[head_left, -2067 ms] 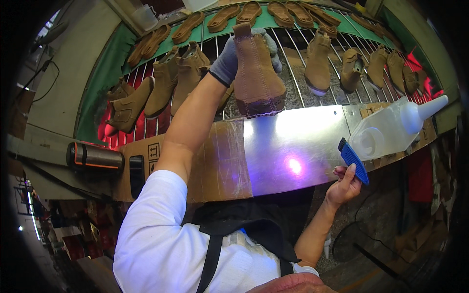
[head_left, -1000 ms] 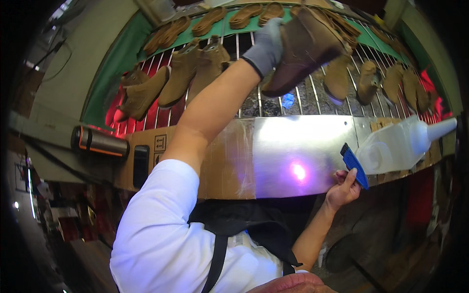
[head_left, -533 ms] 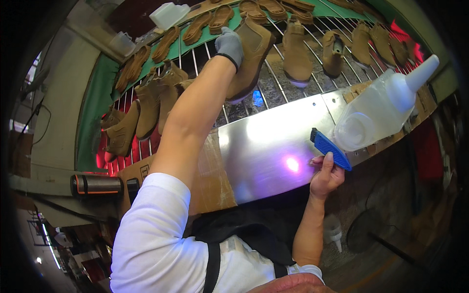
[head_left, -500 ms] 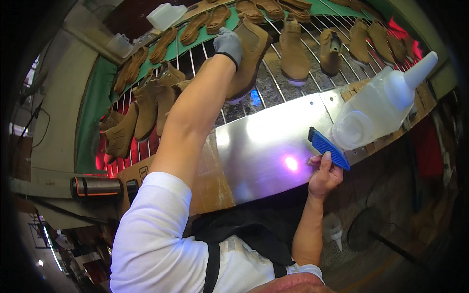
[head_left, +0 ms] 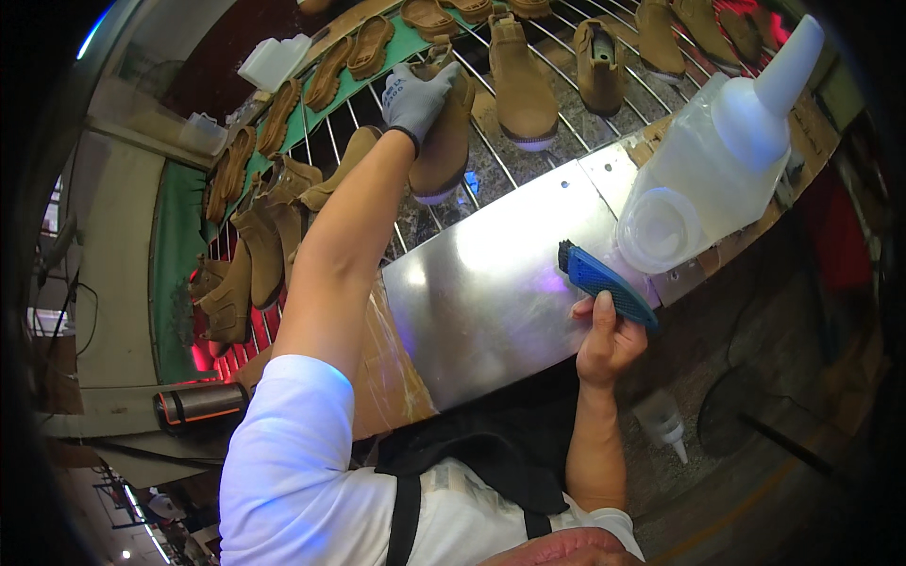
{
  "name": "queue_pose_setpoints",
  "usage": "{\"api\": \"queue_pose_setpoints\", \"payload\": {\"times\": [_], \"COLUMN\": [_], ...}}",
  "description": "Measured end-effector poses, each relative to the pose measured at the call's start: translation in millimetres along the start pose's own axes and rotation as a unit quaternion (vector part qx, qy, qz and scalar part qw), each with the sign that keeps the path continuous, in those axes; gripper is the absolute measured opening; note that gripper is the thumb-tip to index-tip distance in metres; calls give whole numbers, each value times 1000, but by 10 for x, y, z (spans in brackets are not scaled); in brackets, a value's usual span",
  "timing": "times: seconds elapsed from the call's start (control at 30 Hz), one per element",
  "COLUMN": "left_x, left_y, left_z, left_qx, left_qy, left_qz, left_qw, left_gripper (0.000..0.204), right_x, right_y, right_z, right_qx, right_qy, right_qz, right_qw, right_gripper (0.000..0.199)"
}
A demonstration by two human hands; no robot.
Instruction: The person applies adhesive to the base of several boots using a blue tool. They pick up each boot from a rack, spread glue around the edges where the upper meets the sole, and then place the boot back on the rack.
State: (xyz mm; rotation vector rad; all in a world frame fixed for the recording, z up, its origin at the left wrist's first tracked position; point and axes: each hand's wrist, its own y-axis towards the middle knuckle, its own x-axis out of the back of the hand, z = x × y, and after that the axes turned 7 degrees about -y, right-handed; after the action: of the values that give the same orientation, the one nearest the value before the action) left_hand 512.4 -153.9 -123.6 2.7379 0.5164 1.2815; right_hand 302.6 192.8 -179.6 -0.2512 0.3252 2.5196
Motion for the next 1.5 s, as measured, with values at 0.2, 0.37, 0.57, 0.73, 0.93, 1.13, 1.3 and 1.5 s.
{"api": "queue_pose_setpoints", "payload": {"times": [0.2,0.37,0.57,0.73,0.93,1.13,1.3,1.5], "left_x": [-31,106,218,664,1035,1355,1546,1347], "left_y": [-282,-315,-904,-2302,-2918,-2602,-1147,187], "left_z": [124,181,291,394,564,760,448,1308], "left_qx": [-103,-93,-356,-387,-430,-402,-226,-157], "left_qy": [44,44,-136,-234,-250,-251,-223,298], "left_qz": [-15,-54,-115,100,179,136,102,338], "left_qw": [994,993,917,886,849,870,943,879], "left_gripper": [85,78,54,40,36,31,34,77], "right_x": [18,-5,20,-2,24,-18,7,-210], "right_y": [43,31,46,68,129,108,90,43], "right_z": [0,-8,-94,-14,-57,-83,-66,3], "right_qx": [3,-9,-21,-39,-44,-40,-20,-13], "right_qy": [-2,18,44,70,43,11,-17,-1], "right_qz": [4,18,17,-15,-10,-27,-46,-36], "right_qw": [1000,1000,999,997,998,999,999,999], "right_gripper": [16,14,17,23,33,32,29,25]}}
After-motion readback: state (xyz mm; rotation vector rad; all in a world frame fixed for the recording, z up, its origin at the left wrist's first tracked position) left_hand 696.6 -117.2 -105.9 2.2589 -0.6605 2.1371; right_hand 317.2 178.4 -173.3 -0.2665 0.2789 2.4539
